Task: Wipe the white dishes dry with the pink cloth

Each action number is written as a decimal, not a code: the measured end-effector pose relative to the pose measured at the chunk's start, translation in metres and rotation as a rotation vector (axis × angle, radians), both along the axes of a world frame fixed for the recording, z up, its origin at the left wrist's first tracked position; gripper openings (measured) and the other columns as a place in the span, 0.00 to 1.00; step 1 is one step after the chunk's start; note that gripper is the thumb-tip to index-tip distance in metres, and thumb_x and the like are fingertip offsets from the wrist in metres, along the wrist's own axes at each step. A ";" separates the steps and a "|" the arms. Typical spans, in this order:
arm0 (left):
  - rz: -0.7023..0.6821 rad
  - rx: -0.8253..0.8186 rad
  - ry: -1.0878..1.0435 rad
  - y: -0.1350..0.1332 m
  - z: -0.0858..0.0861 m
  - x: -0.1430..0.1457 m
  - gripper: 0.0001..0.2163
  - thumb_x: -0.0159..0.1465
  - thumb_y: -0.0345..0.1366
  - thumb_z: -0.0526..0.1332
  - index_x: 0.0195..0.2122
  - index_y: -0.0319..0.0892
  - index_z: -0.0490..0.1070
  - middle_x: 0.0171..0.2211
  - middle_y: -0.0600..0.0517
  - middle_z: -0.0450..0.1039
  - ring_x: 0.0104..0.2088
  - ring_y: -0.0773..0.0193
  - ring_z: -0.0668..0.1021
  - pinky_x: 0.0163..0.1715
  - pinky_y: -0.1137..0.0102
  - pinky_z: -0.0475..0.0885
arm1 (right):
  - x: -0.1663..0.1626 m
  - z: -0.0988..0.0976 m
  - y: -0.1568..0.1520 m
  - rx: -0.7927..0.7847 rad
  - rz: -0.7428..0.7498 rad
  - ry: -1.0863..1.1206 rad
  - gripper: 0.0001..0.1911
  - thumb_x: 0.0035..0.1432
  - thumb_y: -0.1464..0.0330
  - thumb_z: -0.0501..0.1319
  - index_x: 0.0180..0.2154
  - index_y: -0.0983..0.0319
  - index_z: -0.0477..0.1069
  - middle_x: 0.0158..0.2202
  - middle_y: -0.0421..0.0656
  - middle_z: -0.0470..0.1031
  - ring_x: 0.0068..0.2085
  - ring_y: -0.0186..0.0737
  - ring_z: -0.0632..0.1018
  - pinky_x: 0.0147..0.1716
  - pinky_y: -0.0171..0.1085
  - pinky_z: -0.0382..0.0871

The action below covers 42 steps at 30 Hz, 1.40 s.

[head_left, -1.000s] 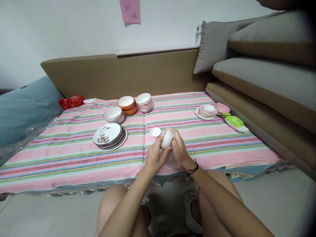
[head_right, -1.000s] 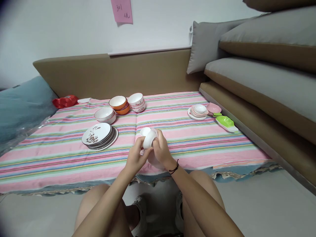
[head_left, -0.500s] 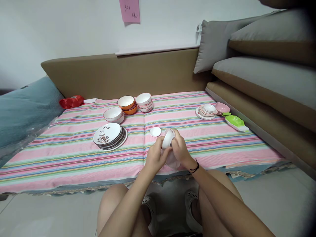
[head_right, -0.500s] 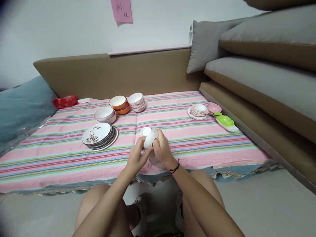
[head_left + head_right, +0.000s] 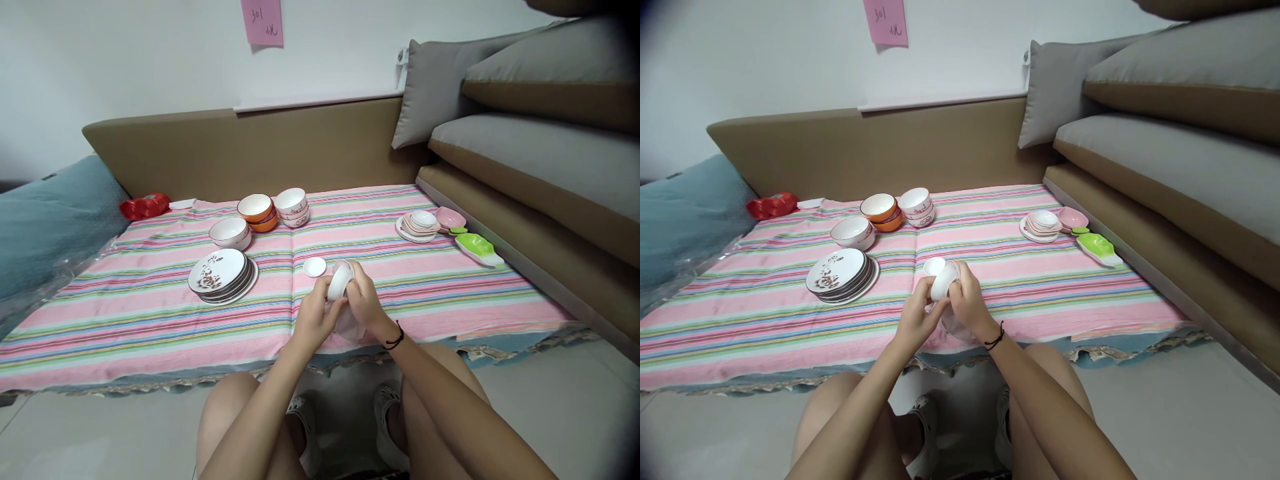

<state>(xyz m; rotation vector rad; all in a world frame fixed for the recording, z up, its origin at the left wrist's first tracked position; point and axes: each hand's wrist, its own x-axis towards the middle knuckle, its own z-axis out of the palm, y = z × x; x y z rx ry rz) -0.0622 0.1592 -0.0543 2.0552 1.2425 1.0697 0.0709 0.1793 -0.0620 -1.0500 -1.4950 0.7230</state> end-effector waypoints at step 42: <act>-0.006 -0.172 -0.462 0.005 0.011 -0.004 0.16 0.58 0.40 0.64 0.44 0.42 0.63 0.31 0.56 0.71 0.29 0.70 0.73 0.28 0.77 0.67 | 0.007 0.013 -0.004 -0.117 0.185 0.276 0.13 0.60 0.60 0.57 0.42 0.61 0.71 0.36 0.41 0.71 0.37 0.37 0.70 0.34 0.33 0.63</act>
